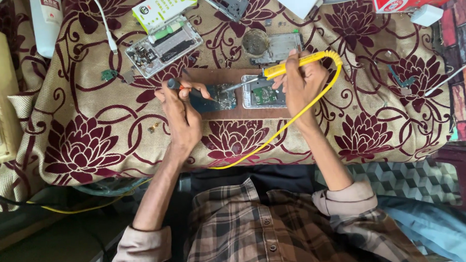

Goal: The person solders a circuit board using a soldering iron and solder wire. They hold the board with a tool while applying heat and solder to various points on the board.

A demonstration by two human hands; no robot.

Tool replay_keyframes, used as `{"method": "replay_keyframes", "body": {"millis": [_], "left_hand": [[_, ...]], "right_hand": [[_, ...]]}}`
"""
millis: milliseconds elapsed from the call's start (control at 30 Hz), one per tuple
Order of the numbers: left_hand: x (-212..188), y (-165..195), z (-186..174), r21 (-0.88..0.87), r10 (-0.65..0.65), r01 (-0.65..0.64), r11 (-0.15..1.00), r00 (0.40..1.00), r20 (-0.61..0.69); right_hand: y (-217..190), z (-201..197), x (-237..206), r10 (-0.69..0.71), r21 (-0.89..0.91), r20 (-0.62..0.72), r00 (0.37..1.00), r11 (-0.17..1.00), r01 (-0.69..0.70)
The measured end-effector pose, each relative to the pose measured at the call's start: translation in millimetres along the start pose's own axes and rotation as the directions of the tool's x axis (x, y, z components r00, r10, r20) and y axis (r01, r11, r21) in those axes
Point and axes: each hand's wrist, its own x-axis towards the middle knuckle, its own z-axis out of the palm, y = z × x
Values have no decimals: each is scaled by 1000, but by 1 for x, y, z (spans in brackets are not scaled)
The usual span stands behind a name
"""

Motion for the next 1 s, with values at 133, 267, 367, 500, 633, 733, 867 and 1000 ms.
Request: {"method": "replay_keyframes", "body": {"millis": [133,267,367,500,633,733,867,1000], "left_hand": [[1,3,0,-11,13,-13,1000,1000,-6],[0,4,1,-61,-15,15,998,1000,-2],[0,3,0,-36,2,-2,999,1000,-2],[0,1,1,-96,-20,22,995,1000,22],[1,3,-1,-21,27,-27,999,1000,7],[2,3,-1,-48,-22,22,999,1000,10],[3,2,1,-59,-40,40,997,999,5],[2,2,0,-82,-59,60,995,998,14]], "right_hand": [[-10,7,5,-81,-9,-33,996,997,81],[-17,11,7,-16,65,-52,999,998,19],[-14,14,9,46,99,-70,996,994,-39],[-9,17,13,149,165,-88,985,977,-133],[-8,16,20,192,95,-64,979,978,-186],[-11,18,26,219,98,-47,975,972,-214],[-15,19,32,261,133,21,965,956,-262],[-21,16,40,336,91,116,935,933,-347]]}}
